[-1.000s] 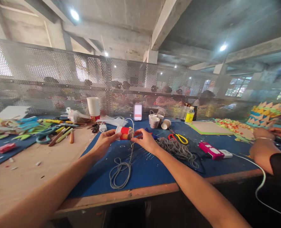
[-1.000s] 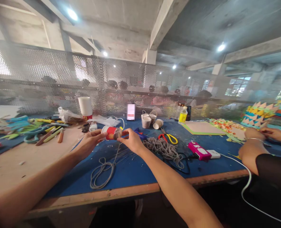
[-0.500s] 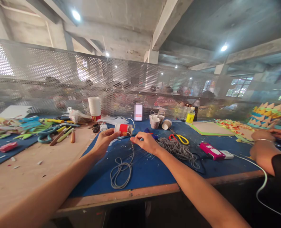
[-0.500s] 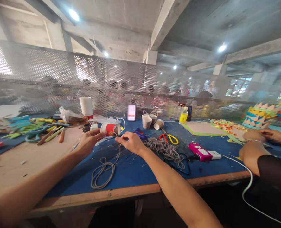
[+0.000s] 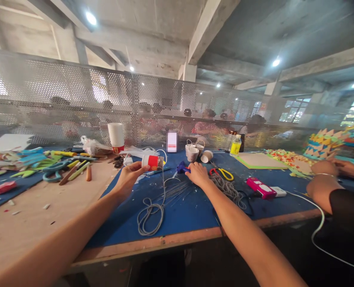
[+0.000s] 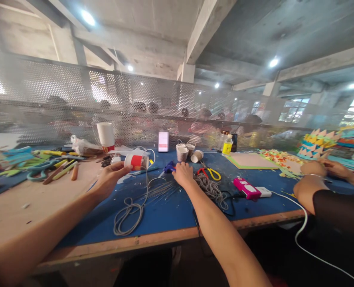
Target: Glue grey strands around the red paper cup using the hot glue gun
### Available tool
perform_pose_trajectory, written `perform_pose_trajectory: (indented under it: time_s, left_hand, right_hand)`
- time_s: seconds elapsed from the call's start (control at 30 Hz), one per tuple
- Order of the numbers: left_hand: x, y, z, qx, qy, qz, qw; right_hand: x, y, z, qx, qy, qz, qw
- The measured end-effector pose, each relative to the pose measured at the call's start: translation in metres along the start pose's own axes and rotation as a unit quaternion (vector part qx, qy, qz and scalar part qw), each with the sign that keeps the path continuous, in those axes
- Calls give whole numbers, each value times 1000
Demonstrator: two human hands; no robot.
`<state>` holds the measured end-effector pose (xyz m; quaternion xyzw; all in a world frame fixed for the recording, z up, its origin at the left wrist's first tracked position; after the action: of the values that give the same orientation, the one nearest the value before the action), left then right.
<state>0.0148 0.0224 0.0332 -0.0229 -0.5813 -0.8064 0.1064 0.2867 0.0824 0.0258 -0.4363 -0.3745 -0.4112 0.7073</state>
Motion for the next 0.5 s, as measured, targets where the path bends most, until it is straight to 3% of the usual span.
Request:
perform_pose_trajectory:
  time_s: [0.33, 0.5]
  left_hand:
    - [0, -3, 2, -12, -5, 1, 1000]
    - [2, -10, 4, 5, 7, -21, 1000]
  right_hand:
    - [-6, -8, 4, 36, 25, -8, 999]
    - [9, -12, 7, 21, 131, 178, 975]
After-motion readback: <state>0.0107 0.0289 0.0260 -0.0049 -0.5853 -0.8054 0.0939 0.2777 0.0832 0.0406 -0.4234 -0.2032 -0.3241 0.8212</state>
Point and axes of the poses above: each hand's wrist, its own z-axis towards the middle knuckle, its own x-axis out of the back of the hand, y = z × x, the point moved 5 cm from there along z, towards the middle knuckle, and after that the axes turned 15 degrees about z, right-handed, at the moved point
